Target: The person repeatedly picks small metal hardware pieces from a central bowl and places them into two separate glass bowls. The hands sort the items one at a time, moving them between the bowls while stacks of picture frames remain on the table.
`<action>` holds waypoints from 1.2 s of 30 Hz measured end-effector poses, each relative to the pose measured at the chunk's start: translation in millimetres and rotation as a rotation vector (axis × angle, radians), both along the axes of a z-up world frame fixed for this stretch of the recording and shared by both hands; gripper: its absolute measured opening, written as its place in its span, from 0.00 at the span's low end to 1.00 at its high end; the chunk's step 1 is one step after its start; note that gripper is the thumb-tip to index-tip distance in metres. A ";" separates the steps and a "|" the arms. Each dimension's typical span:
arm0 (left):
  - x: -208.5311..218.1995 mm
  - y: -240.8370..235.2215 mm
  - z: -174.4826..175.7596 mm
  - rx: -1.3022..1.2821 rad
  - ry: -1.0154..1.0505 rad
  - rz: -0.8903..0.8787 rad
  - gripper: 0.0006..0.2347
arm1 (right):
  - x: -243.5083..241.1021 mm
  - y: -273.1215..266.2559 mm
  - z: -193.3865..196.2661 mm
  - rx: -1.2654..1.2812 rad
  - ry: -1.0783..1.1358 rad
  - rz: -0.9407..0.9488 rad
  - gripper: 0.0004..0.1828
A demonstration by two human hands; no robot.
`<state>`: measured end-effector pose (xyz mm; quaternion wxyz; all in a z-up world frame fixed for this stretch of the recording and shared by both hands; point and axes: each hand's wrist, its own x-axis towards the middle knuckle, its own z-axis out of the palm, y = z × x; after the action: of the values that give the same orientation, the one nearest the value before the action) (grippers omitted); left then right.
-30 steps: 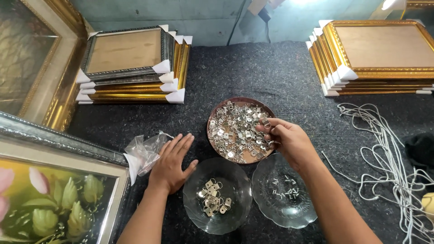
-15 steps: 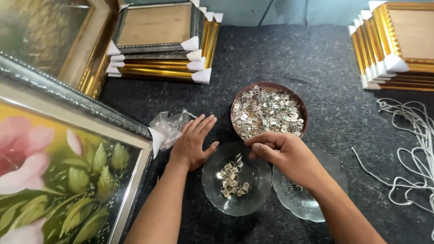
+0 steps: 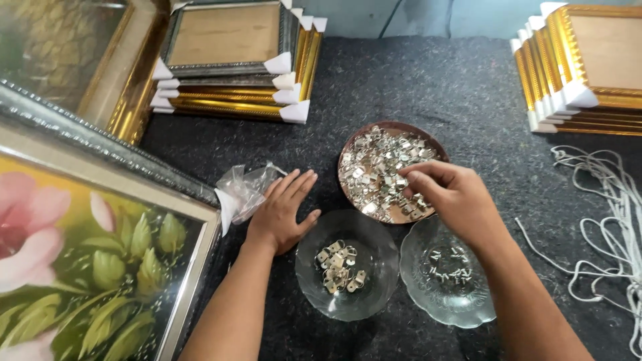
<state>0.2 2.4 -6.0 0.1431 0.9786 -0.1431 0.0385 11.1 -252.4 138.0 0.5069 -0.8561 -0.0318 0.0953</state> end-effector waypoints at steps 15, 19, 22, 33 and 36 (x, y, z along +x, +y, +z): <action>-0.8 -3.1 10.6 0.047 0.086 0.011 0.26 | 37.8 -11.2 -98.5 -0.877 -0.412 0.008 0.09; -1.2 -3.4 11.6 0.041 0.091 0.009 0.26 | 41.1 -14.5 -101.4 -0.859 -0.427 -0.036 0.06; -0.6 -4.0 12.6 0.041 0.090 0.014 0.26 | 44.1 -17.0 -88.6 -0.542 -0.236 -0.105 0.06; -0.9 -5.2 11.3 0.049 0.081 0.027 0.26 | 30.5 -30.3 -66.0 0.739 0.300 -0.360 0.12; -1.0 -5.3 11.9 0.053 0.085 0.031 0.26 | 24.8 -30.9 -59.7 0.760 0.328 -0.358 0.10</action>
<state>-0.8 -2.9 5.8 0.1222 0.9849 -0.1226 -0.0048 35.8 -283.4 78.3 0.7921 -0.5748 0.1650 0.1222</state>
